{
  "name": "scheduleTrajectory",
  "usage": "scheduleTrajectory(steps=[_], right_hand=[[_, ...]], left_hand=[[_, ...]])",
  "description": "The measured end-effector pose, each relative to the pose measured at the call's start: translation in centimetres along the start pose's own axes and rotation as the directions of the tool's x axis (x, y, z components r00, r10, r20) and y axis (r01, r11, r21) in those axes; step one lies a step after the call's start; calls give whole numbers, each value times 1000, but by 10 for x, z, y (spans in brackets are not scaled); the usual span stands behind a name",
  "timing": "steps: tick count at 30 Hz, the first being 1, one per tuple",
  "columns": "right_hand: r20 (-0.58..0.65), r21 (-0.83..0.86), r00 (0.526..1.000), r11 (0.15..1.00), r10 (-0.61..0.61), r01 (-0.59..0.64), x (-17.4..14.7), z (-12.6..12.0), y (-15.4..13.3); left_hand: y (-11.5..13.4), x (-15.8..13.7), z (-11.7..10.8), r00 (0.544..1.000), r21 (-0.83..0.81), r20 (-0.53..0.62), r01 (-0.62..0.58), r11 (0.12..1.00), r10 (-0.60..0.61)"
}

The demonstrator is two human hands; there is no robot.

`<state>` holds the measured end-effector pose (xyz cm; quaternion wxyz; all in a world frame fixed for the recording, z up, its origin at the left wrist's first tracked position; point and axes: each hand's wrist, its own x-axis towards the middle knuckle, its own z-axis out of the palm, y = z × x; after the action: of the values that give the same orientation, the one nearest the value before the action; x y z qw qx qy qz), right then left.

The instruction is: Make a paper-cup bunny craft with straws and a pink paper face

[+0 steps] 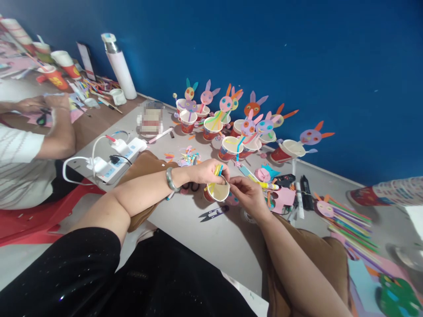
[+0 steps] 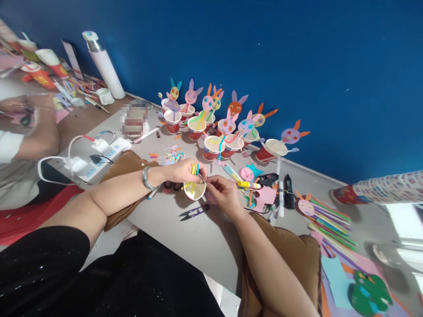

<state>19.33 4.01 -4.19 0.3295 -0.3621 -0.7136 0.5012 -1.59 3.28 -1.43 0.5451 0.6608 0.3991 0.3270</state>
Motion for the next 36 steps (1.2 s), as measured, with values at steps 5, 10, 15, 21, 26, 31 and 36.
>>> scheduleTrajectory(steps=[5, 10, 15, 21, 26, 31, 36], right_hand=[[30, -66, 999, 998, -13, 15, -1, -2, -2], [-13, -246, 999, 969, -31, 27, -3, 5, -8], [-54, -313, 997, 949, -51, 32, -5, 11, -11], [-58, -251, 998, 968, 1, -16, -4, 11, -12], [-17, -135, 997, 988, 79, -81, -2, 10, -8], [19, -26, 995, 995, 102, -101, 1, 8, -6], [22, 94, 991, 986, 133, -135, 3, 6, -4]], left_hand=[[-4, 1, 2, 1000, -8, -1, 14, 1000, -14], [-6, 4, 2, 1000, -16, -22, 15, 1000, -15], [-8, 4, 1, 999, 25, -52, 6, 1000, -4], [-9, 5, 1, 999, 6, -53, -8, 1000, 8], [-6, 5, 0, 1000, -6, -24, -13, 1000, 13], [2, 2, -1, 1000, 9, -20, 14, 1000, -14], [7, 1, -4, 995, 21, -57, 80, 997, -79]])
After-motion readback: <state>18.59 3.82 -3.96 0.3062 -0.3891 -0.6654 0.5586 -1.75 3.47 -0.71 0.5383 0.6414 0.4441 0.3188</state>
